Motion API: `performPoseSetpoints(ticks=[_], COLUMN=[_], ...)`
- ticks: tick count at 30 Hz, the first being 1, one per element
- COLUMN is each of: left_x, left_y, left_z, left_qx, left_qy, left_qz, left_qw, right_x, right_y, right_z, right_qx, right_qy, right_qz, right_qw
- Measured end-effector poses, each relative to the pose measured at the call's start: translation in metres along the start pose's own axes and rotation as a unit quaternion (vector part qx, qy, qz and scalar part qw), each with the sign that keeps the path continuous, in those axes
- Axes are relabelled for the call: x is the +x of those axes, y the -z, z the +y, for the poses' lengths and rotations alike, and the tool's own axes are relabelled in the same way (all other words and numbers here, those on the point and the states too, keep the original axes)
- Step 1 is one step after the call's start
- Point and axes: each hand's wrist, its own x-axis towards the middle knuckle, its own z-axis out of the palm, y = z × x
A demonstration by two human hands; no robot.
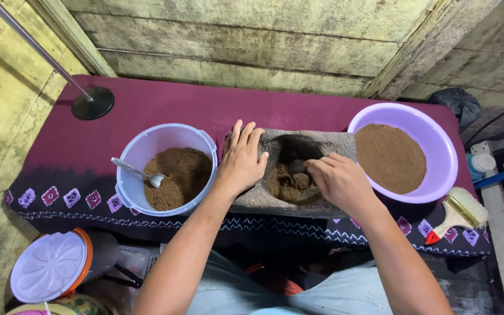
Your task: Transferring brown powder from a bucket to a stone mortar using a spoon and cleaning the area with a brush.
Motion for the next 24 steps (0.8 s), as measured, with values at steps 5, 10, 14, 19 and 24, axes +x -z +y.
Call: performPoseSetpoints(ticks=[5,10,14,19,24], left_x=[-0.002,-0.004,-0.003,-0.038,-0.074], left_y=[-0.003,-0.026,-0.009,0.065,0.092], left_z=[0.0,-0.016,-0.03,-0.005,-0.042], left_qx=[0.005,-0.051,-0.248,-0.437,-0.528], left_qy=[-0.007,-0.011,-0.026,0.064,0.106], left_qz=[0.018,0.055,0.167,0.184,0.225], left_qw=[1.0,0.997,0.954,0.878,0.812], right_x=[-0.005,-0.016,-0.005,0.026,0.076], right_y=[0.005,-0.003,0.018,0.03,0.049], right_z=[-0.005,-0.001,-0.002,-0.015,-0.062], right_qx=[-0.035,-0.003,0.187,0.396,0.485], right_qy=[-0.065,-0.114,-0.202,-0.216,-0.168], right_qz=[0.071,0.092,0.131,0.155,0.128], right_qw=[0.995,0.989,0.952,0.879,0.849])
